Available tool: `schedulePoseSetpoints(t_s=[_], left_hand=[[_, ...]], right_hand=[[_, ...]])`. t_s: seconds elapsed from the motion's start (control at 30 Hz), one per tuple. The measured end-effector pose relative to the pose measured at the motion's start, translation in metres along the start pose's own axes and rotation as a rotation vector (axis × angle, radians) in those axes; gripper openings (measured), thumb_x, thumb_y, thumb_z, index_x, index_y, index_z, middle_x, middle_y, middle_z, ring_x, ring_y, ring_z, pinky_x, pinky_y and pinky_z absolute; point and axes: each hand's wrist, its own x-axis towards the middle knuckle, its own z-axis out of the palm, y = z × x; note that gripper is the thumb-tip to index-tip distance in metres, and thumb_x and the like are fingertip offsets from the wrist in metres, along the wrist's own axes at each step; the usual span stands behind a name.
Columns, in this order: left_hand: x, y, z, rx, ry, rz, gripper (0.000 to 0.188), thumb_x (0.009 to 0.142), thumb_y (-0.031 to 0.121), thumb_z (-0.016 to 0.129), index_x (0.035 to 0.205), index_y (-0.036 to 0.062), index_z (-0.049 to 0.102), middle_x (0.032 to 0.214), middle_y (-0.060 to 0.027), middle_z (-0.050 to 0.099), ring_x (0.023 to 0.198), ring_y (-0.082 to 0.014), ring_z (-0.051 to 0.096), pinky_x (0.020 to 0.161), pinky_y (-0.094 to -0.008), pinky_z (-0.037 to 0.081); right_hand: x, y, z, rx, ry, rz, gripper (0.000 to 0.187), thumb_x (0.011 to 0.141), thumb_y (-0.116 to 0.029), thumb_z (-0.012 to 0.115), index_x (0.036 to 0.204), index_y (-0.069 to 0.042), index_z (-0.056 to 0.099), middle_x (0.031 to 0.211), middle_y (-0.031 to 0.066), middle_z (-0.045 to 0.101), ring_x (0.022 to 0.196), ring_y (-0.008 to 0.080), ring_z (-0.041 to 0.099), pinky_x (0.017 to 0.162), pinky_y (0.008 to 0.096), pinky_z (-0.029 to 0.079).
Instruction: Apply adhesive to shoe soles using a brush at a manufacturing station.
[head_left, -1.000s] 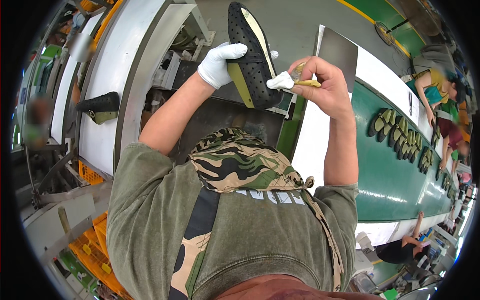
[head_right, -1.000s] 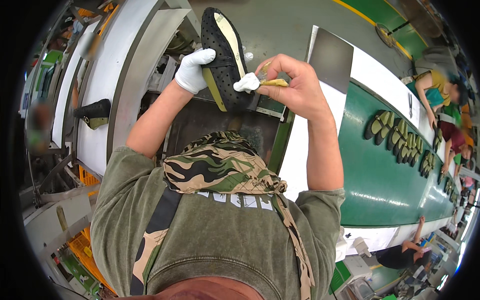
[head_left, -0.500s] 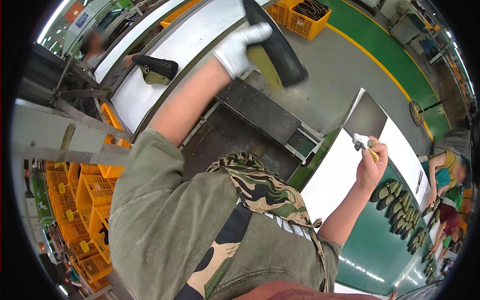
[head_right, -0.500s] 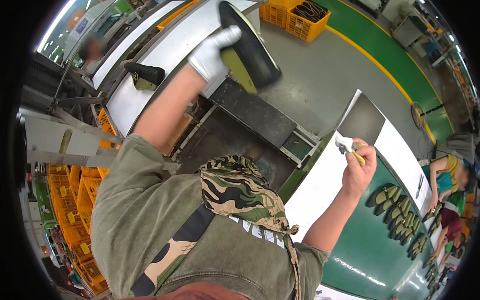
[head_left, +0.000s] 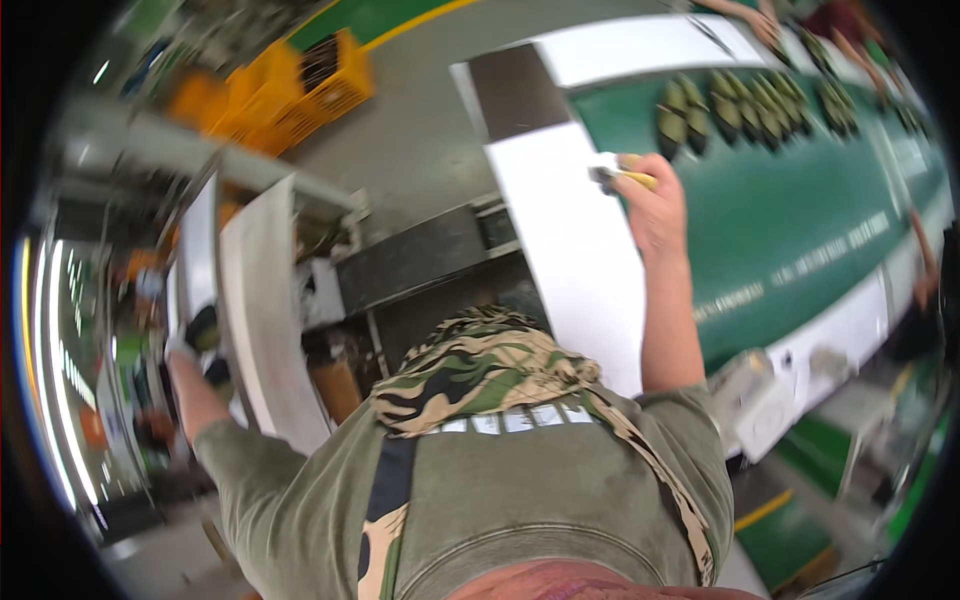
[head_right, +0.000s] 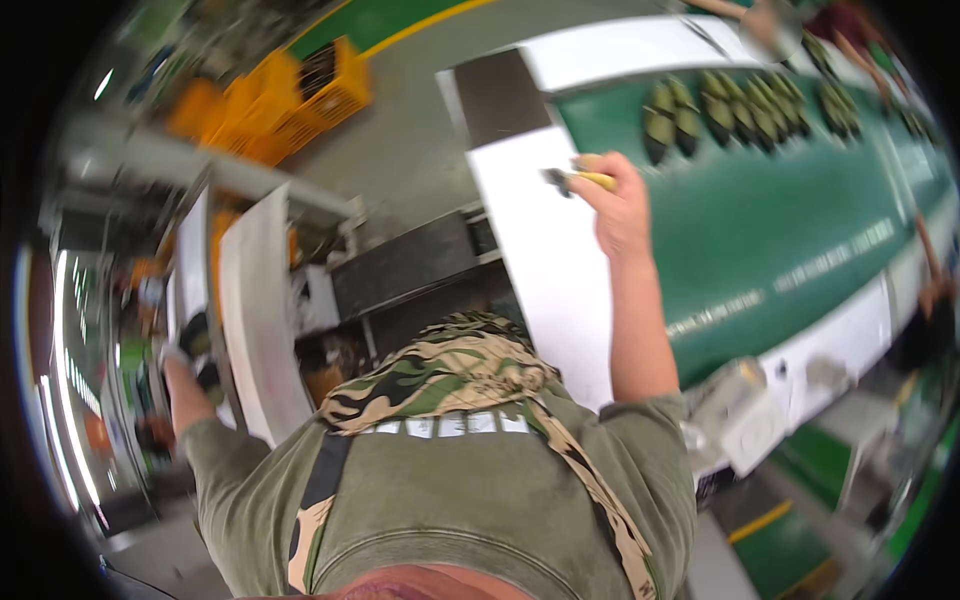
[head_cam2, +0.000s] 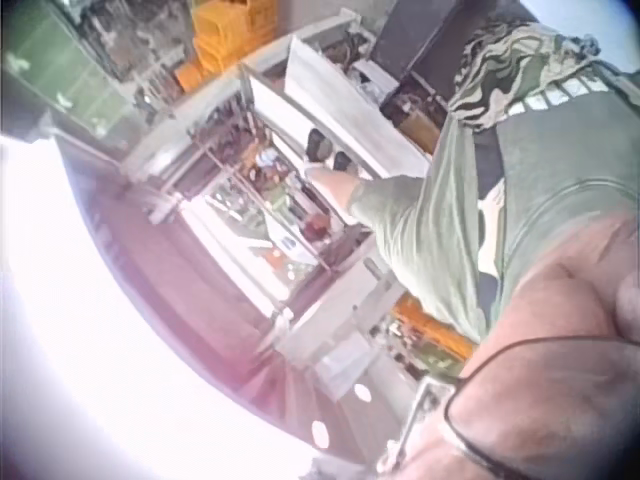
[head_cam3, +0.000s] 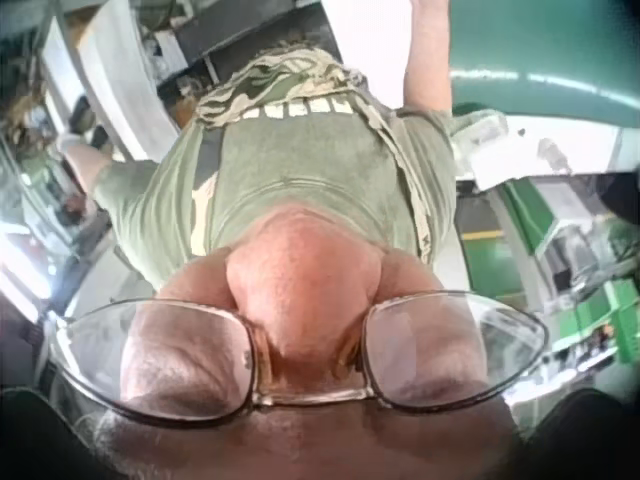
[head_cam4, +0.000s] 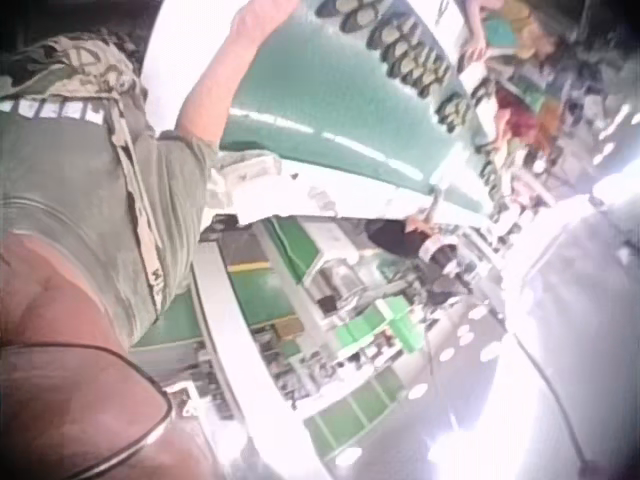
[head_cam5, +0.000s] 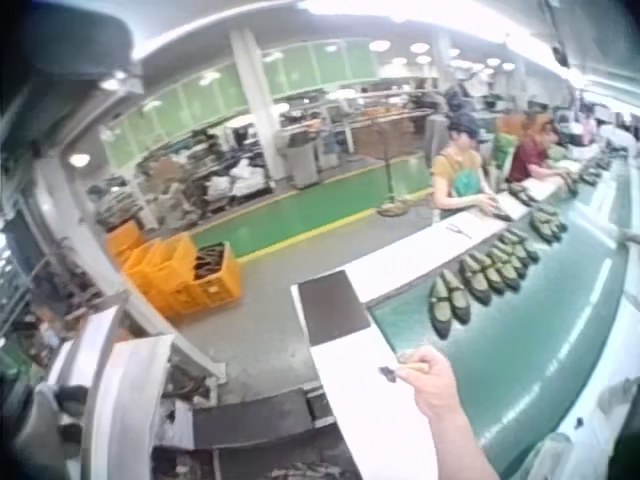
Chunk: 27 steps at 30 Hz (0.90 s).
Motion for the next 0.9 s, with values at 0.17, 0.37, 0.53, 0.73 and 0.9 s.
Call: schedulePoseSetpoints(t_s=[0.17, 0.37, 0.53, 0.73, 0.9], left_hand=[[0.003, 0.077, 0.206, 0.925, 0.818, 0.091, 0.040, 0.092, 0.040, 0.050, 0.118, 0.0150, 0.069, 0.116, -0.0101, 0.069, 0.108, -0.0304, 0.065, 0.089, -0.0441, 0.053], [-0.071, 0.202, 0.594, 0.434, -0.362, 1.051, 0.051, 0.081, 0.016, 0.073, 0.130, 0.0084, 0.058, 0.121, -0.0121, 0.065, 0.103, -0.0188, 0.061, 0.089, -0.0315, 0.047], [-0.276, 0.179, 0.918, 0.768, -0.955, 1.703, 0.063, 0.072, 0.015, 0.077, 0.131, 0.0129, 0.057, 0.135, -0.0106, 0.056, 0.127, -0.0273, 0.052, 0.107, -0.0355, 0.042], [-0.467, 0.142, 1.114, 0.684, -1.114, 2.664, 0.063, 0.070, 0.013, 0.076, 0.129, 0.0074, 0.053, 0.131, -0.0123, 0.056, 0.124, -0.0300, 0.053, 0.104, -0.0440, 0.040], [-0.512, 0.132, 1.176, 1.178, -1.081, 2.877, 0.018, 0.076, 0.009, 0.070, 0.094, 0.0115, 0.072, 0.095, -0.0088, 0.071, 0.094, -0.0262, 0.070, 0.077, -0.0396, 0.052]], right_hand=[[-0.020, -0.020, -0.020, -0.093, 0.185, -0.128, 0.018, 0.077, 0.006, 0.073, 0.085, -0.002, 0.058, 0.106, 0.0165, 0.062, 0.095, 0.0170, 0.059, 0.083, 0.0291, 0.049], [-0.043, -0.024, -0.070, -0.094, 0.483, -0.117, 0.016, 0.082, 0.001, 0.073, 0.086, -0.002, 0.058, 0.098, 0.0103, 0.064, 0.083, 0.0119, 0.059, 0.077, 0.0254, 0.049], [-0.059, -0.034, -0.077, -0.258, 0.842, -0.054, 0.016, 0.083, -0.003, 0.073, 0.090, -0.003, 0.059, 0.090, 0.0044, 0.063, 0.080, 0.0091, 0.058, 0.072, 0.0234, 0.047], [-0.097, -0.042, -0.067, -0.347, 1.248, -0.089, 0.017, 0.083, -0.004, 0.074, 0.090, -0.004, 0.059, 0.088, 0.0025, 0.063, 0.077, 0.0084, 0.057, 0.070, 0.0230, 0.047], [-0.125, -0.036, -0.054, -0.313, 1.506, -0.163, 0.015, 0.087, -0.007, 0.071, 0.091, -0.007, 0.057, 0.088, 0.0042, 0.064, 0.076, 0.0130, 0.061, 0.071, 0.0299, 0.051]])
